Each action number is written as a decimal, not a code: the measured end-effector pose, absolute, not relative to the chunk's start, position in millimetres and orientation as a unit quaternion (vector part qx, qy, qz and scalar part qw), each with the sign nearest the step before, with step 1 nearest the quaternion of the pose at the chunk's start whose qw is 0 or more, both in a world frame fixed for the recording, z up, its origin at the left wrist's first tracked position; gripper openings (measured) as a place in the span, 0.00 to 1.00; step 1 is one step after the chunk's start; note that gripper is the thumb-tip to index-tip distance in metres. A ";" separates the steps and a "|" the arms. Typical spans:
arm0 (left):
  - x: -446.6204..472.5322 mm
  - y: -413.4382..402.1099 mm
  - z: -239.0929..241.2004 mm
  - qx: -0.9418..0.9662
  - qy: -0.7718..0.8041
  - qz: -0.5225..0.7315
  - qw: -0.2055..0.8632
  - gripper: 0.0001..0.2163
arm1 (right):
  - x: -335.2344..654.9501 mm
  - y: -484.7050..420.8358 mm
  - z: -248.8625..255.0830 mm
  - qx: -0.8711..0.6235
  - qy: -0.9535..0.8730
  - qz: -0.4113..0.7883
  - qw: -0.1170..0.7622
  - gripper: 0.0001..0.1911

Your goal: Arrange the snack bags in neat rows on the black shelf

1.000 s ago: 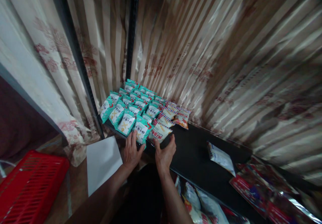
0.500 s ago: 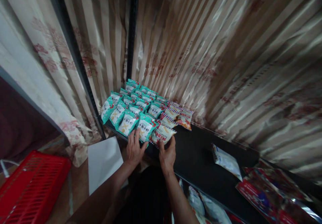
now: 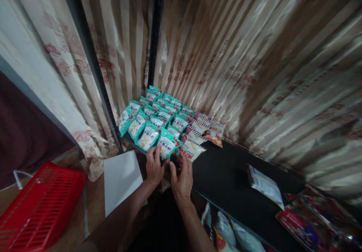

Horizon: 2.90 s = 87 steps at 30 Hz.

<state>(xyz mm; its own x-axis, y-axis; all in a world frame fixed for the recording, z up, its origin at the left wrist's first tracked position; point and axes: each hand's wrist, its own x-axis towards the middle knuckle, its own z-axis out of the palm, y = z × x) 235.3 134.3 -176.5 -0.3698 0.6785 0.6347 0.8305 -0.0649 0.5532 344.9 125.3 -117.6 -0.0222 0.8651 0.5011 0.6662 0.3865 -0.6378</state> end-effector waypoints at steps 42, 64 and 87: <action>187.5 173.3 -168.8 -0.581 -0.677 -0.437 0.113 0.34 | 307.4 167.8 -105.0 -0.606 -0.729 0.110 0.299 0.16; 201.1 176.7 -159.6 -0.591 -0.671 -0.432 0.117 0.29 | 371.3 140.5 -135.4 -0.594 -0.683 -0.046 0.423 0.29; 198.5 178.1 -164.9 -0.581 -0.672 -0.440 0.128 0.35 | 371.3 157.6 -149.8 -0.580 -0.695 -0.021 0.424 0.31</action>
<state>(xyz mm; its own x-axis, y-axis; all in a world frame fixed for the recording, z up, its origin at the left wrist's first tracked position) 198.5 178.1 -164.9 -0.2916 0.6685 0.6841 0.8942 -0.0636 0.4432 371.3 157.6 -149.8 0.0339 0.7883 0.6143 0.8243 0.3255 -0.4633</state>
